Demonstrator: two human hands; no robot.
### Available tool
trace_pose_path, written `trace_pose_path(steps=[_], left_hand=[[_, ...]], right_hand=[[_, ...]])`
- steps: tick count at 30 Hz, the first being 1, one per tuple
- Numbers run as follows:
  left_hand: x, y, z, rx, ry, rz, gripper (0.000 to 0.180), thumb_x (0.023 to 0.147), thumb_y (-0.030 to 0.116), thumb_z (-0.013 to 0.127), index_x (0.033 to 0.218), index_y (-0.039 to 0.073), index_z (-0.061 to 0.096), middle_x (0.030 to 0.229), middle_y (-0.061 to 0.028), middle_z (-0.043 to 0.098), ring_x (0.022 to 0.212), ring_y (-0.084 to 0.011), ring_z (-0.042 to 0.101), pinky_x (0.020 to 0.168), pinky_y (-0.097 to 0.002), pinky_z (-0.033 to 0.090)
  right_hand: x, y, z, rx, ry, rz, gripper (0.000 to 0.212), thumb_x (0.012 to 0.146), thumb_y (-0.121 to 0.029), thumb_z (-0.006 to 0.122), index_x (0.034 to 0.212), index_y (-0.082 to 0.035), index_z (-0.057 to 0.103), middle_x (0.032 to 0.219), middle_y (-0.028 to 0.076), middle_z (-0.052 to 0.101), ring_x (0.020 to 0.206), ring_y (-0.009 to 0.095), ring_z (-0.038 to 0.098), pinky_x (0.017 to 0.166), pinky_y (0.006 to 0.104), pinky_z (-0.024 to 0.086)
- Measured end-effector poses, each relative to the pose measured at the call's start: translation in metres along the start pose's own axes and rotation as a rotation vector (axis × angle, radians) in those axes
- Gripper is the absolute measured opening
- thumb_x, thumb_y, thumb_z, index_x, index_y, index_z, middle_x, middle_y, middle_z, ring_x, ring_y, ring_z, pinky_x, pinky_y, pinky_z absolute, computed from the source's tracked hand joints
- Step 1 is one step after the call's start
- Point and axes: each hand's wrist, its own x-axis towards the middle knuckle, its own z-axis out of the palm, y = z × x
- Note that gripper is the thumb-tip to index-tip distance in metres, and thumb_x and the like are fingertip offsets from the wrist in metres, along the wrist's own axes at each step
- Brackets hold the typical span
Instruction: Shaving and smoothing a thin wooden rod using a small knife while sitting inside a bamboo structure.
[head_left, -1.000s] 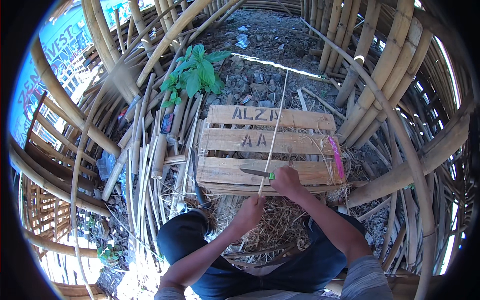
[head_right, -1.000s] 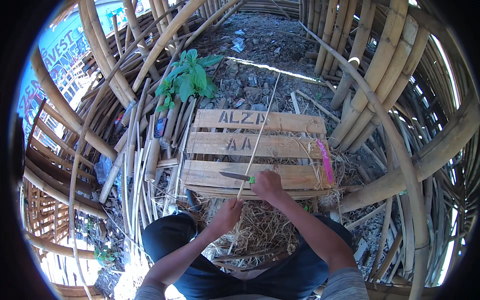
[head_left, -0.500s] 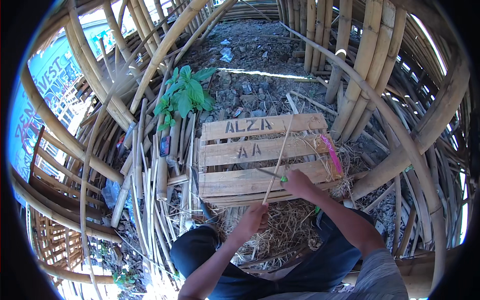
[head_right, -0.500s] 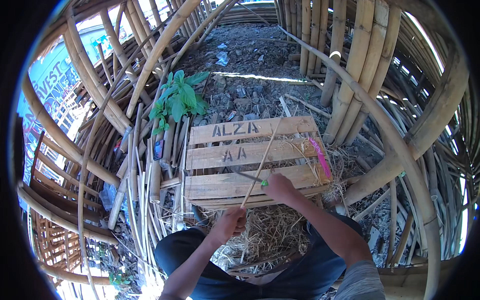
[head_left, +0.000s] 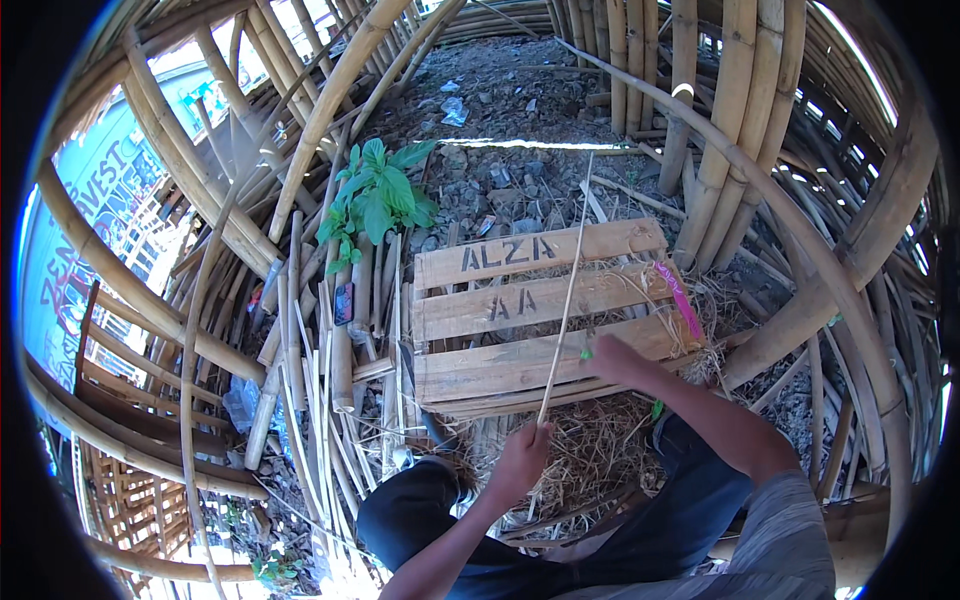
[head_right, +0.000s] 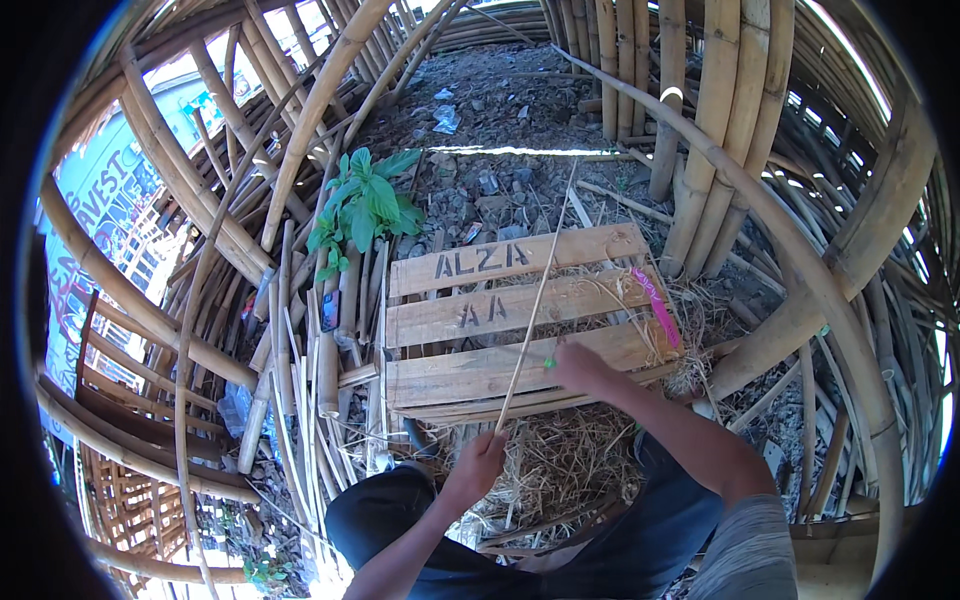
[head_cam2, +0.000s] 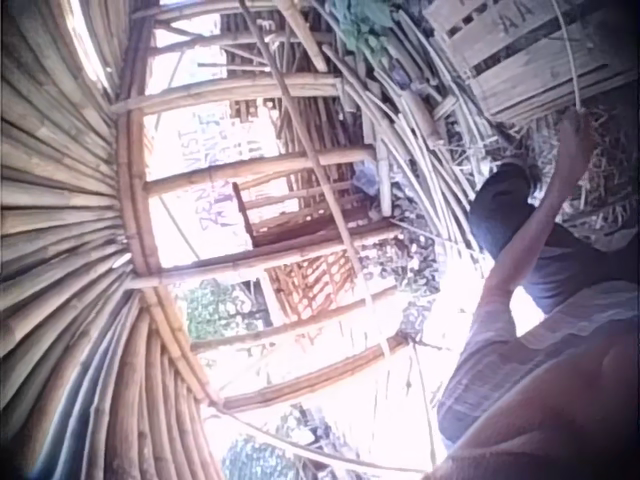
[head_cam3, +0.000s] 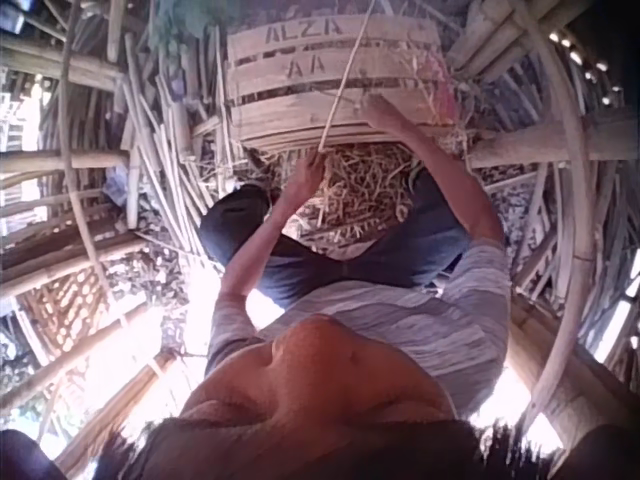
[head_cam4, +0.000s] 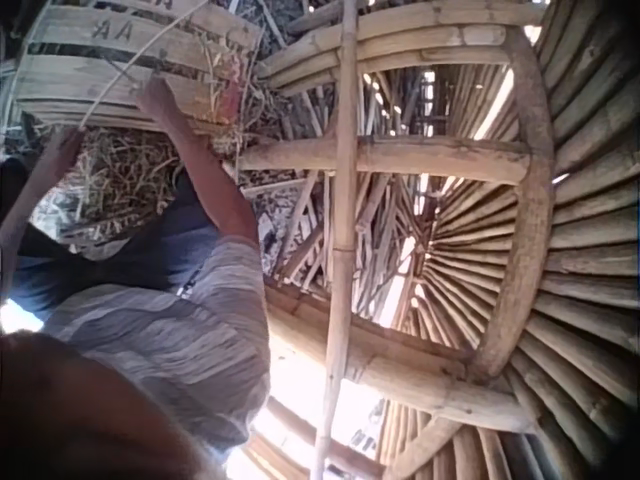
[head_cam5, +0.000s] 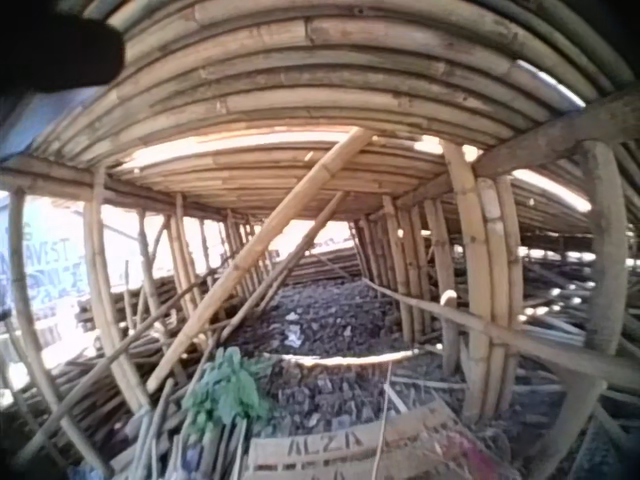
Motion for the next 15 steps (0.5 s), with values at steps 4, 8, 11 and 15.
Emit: trace_pose_path(steps=[4, 8, 11, 15], left_hand=[[0.003, 0.0, 0.0, 0.19, 0.066, 0.185, 0.03, 0.092, 0.019, 0.042, 0.074, -0.005, 0.045, 0.061, -0.0257, 0.049, 0.061, -0.047, 0.046, 0.051, -0.0466, 0.034], [0.004, 0.005, 0.004, 0.31, 0.126, 0.206, 0.032, 0.093, 0.02, 0.04, 0.074, -0.005, 0.044, 0.058, -0.023, 0.045, 0.051, -0.0355, 0.04, 0.051, -0.0419, 0.035], [0.012, 0.006, 0.002, 0.272, 0.12, 0.116, 0.033, 0.093, 0.021, 0.04, 0.073, -0.005, 0.045, 0.056, -0.0199, 0.045, 0.049, -0.0314, 0.042, 0.05, -0.0401, 0.035], [0.013, -0.023, 0.001, 0.062, 0.09, 0.082, 0.031, 0.094, 0.021, 0.04, 0.072, 0.0, 0.044, 0.052, -0.0018, 0.038, 0.047, -0.0101, 0.037, 0.045, -0.0304, 0.032]], right_hand=[[-0.038, -0.051, 0.021, -0.136, -0.085, -0.163, 0.028, 0.071, -0.025, 0.056, 0.07, 0.002, 0.063, 0.069, 0.024, 0.061, 0.069, 0.036, 0.062, 0.067, 0.0428, 0.05], [-0.016, -0.042, 0.019, -0.208, 0.0, -0.101, 0.026, 0.068, -0.025, 0.056, 0.069, 0.001, 0.063, 0.069, 0.023, 0.061, 0.07, 0.037, 0.062, 0.071, 0.0442, 0.05], [-0.014, -0.044, 0.029, -0.089, 0.086, -0.046, 0.025, 0.069, -0.024, 0.056, 0.07, 0.0, 0.063, 0.072, 0.022, 0.062, 0.072, 0.035, 0.062, 0.071, 0.0452, 0.05], [-0.036, -0.071, 0.032, -0.191, -0.03, -0.252, 0.024, 0.069, -0.023, 0.058, 0.07, 0.0, 0.063, 0.069, 0.021, 0.061, 0.07, 0.036, 0.063, 0.067, 0.0462, 0.05]])
